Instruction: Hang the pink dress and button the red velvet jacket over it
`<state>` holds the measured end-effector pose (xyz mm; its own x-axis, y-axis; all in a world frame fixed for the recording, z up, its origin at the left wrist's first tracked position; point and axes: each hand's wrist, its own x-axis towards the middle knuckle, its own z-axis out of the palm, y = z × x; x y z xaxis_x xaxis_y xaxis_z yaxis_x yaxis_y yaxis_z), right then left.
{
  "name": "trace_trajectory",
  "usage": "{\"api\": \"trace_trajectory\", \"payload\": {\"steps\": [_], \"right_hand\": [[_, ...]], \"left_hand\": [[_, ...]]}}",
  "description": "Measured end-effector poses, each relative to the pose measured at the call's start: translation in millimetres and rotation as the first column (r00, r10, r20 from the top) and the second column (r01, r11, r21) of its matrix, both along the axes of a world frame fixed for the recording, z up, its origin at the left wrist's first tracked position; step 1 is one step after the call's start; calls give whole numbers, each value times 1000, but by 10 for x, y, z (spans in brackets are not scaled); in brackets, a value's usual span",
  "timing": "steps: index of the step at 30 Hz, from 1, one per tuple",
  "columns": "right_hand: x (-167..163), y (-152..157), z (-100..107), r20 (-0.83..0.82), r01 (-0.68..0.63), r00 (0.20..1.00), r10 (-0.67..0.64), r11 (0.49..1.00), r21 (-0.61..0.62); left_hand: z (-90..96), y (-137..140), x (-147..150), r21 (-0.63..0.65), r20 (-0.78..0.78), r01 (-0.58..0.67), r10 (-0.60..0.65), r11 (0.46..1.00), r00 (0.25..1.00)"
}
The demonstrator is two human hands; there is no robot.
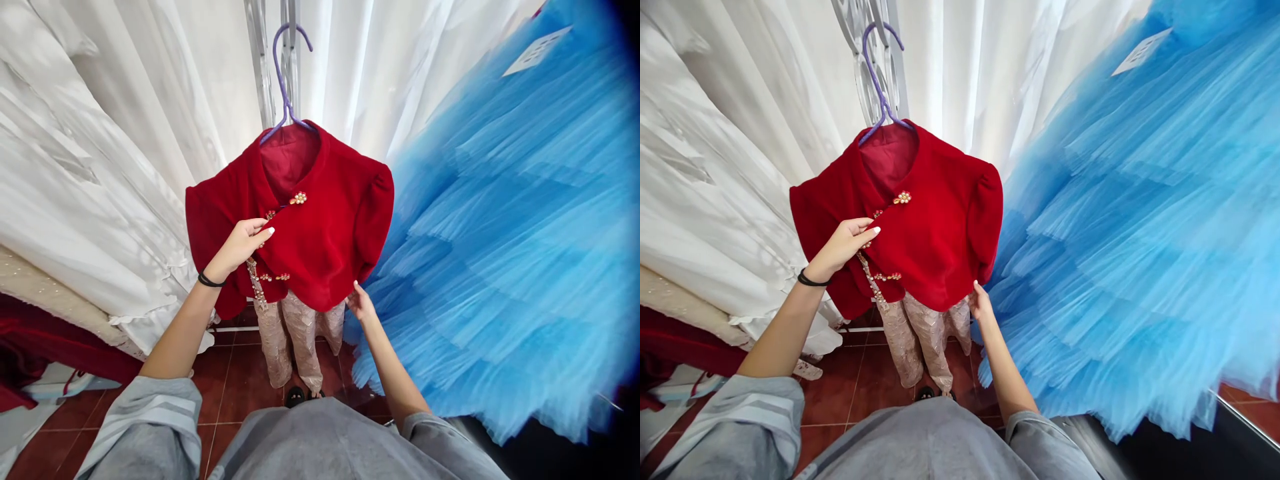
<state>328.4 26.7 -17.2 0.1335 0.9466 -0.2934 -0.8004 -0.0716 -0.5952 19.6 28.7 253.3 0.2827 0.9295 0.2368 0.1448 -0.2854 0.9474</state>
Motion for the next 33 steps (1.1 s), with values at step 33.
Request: {"api": "trace_trajectory", "payload": {"steps": [33], "right_hand": [[-954, -154, 281, 483, -281, 862, 151, 937, 209]], "left_hand": [[118, 21, -171, 319, 29, -350, 360, 881, 933]]}}
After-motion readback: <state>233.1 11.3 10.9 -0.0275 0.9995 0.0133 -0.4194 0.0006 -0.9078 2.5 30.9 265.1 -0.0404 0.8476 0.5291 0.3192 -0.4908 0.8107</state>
